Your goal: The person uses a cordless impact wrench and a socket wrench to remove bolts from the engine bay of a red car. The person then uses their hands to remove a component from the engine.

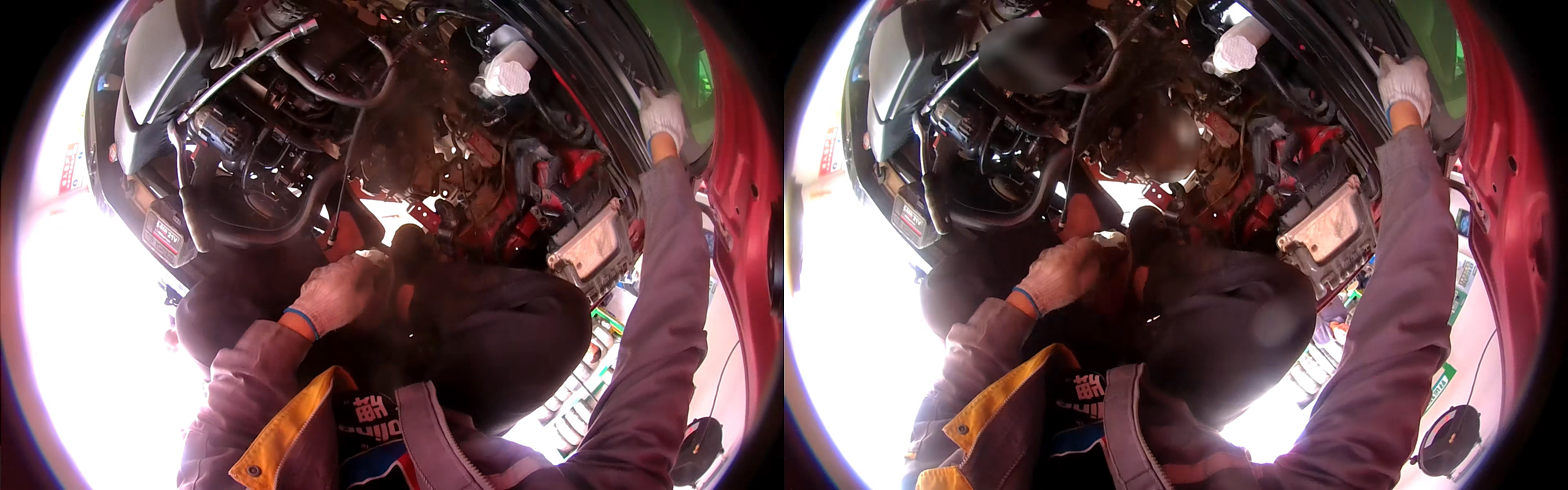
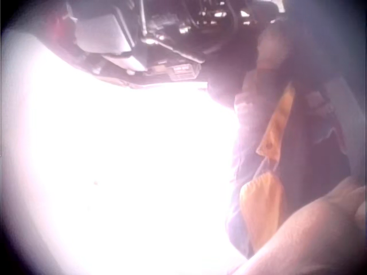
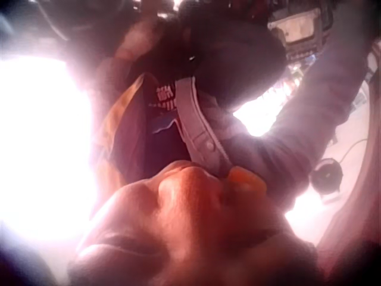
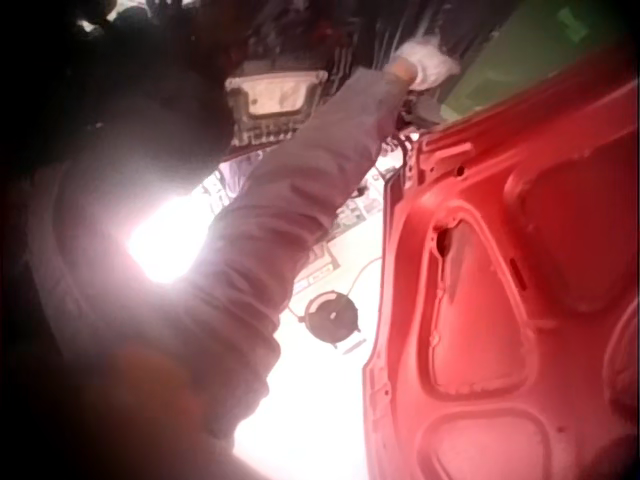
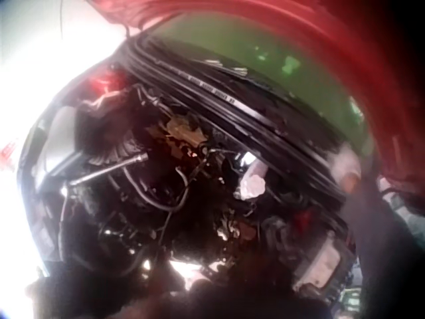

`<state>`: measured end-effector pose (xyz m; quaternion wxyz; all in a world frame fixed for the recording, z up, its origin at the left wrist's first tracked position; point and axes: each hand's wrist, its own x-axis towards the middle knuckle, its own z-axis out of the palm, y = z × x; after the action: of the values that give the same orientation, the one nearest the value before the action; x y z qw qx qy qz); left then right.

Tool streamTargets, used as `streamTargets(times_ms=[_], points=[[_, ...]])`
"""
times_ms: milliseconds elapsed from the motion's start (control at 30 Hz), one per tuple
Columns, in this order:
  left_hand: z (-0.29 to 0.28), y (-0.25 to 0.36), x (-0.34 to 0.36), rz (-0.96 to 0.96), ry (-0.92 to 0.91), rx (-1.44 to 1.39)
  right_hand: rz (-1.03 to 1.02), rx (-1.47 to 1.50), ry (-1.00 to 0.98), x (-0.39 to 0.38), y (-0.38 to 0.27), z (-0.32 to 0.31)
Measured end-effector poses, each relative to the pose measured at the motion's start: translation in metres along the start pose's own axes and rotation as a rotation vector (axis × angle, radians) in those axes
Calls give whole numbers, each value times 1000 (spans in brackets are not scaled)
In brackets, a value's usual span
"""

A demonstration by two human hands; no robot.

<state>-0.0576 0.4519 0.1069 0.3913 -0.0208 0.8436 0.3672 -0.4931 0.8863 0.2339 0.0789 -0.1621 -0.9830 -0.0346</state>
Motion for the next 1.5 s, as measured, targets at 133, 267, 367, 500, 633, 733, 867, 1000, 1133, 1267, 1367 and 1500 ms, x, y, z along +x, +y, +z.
streamTargets(times_ms=[133, 267, 367, 500, 633, 733, 867, 1000, 1133, 1267, 1367, 1500], points=[[12, -14, -1, 96, 76, -9, 145, 76, 240, -11, 18, 15], [12, -14, 2, 143, 111, 6, 101, 645, 218, -21, 53, 4], [8, -8, 3, 180, 131, -48, 104, 1249, -42, -56, 62, -34], [2, -3, -6, 283, 254, -330, 140, 1486, -301, -210, -37, -106], [-23, 26, -23, 223, -85, -959, -437, 1202, -675, -337, -78, -155], [-40, 69, -44, 587, 231, -229, -782, 1035, -529, -402, -96, -142], [0, 72, -44, 108, -430, -1977, -956, 529, -549, -450, -95, -105], [26, 78, -51, -50, -337, -2170, -982, 184, -681, -467, -95, -109], [34, 83, -55, -13, -195, -2110, -1096, 313, -553, -468, -89, -98], [47, 63, -56, 149, 149, -1422, -1151, 396, -595, -468, -87, -105], [43, 66, -69, 224, 98, -1602, -1195, 326, -621, -472, -82, -103], [48, 56, -73, 12, 127, -1749, -1221, 93, -531, -518, -98, -64]])
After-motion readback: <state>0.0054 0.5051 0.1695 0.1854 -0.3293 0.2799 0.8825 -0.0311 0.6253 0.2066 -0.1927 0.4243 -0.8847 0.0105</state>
